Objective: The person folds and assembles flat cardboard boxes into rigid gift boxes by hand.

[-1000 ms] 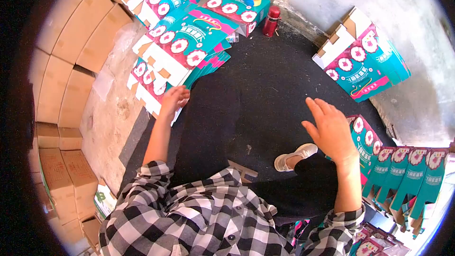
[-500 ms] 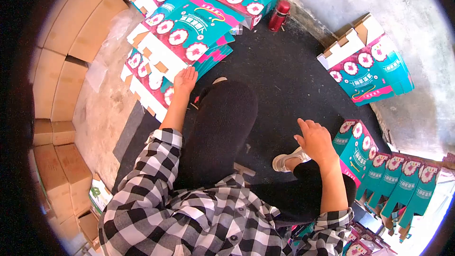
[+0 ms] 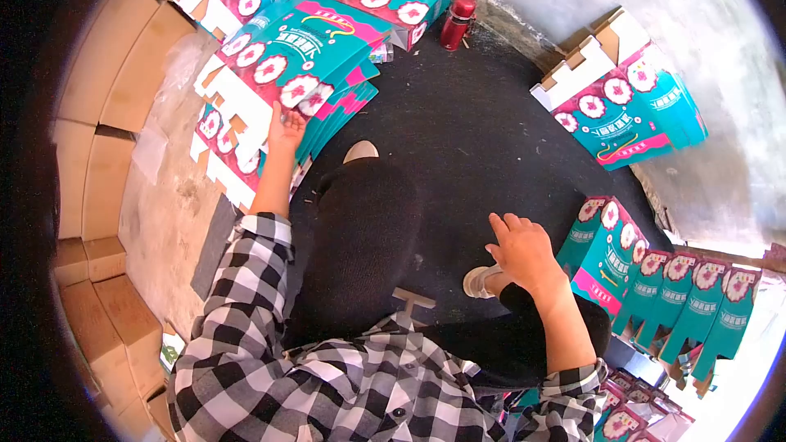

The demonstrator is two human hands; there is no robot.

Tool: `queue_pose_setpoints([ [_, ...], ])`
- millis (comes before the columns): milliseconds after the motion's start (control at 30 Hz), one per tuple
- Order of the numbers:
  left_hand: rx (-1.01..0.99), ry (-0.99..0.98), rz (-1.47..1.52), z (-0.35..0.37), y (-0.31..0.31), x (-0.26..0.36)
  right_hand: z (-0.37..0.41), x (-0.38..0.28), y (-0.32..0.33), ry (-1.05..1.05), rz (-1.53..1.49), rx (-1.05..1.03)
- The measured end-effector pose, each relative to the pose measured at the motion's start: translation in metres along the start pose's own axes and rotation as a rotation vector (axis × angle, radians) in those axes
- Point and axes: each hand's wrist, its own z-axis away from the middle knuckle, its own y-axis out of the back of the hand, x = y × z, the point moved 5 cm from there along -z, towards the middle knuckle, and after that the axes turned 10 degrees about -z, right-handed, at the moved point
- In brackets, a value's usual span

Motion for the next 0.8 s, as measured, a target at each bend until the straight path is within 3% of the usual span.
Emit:
queue_pose_setpoints([
  [100,-0.031,-0.184,-0.200,-0.005,0.001,0.020,0.004,0.002,0.001,0.015,0.034,0.039],
  [267,-0.078,-0.461,-0.359,0.105,0.006,0.018,0.011,0.008,0.002,0.056,0.090,0.123],
  [333,-0.068,-0.471,-0.443,0.140,0.018,0.011,0.014,0.011,0.004,0.029,0.079,0.110],
  [433,-0.063,-0.565,-0.642,0.212,0.000,0.020,0.017,0.018,0.004,0.019,0.064,0.117],
  [467,-0.083,-0.782,-0.737,0.210,0.004,0.026,0.018,0.020,0.004,0.012,0.062,0.127],
  [567,-0.193,-0.835,-1.094,0.266,-0.036,0.042,0.022,0.027,0.016,-0.003,0.023,0.179],
  [600,-0.231,-1.158,-1.128,0.279,-0.051,0.050,0.026,0.029,0.026,0.017,-0.001,0.247],
  [700,-0.433,-1.078,-1.246,0.311,-0.097,0.061,0.040,0.037,0.060,0.112,-0.051,0.612],
  [767,-0.486,-0.926,-1.400,0.315,-0.128,0.059,0.059,0.038,0.087,0.065,-0.078,0.896],
  [800,-0.771,-1.064,-1.237,0.338,-0.156,0.049,0.070,0.038,0.098,0.016,-0.079,0.997],
])
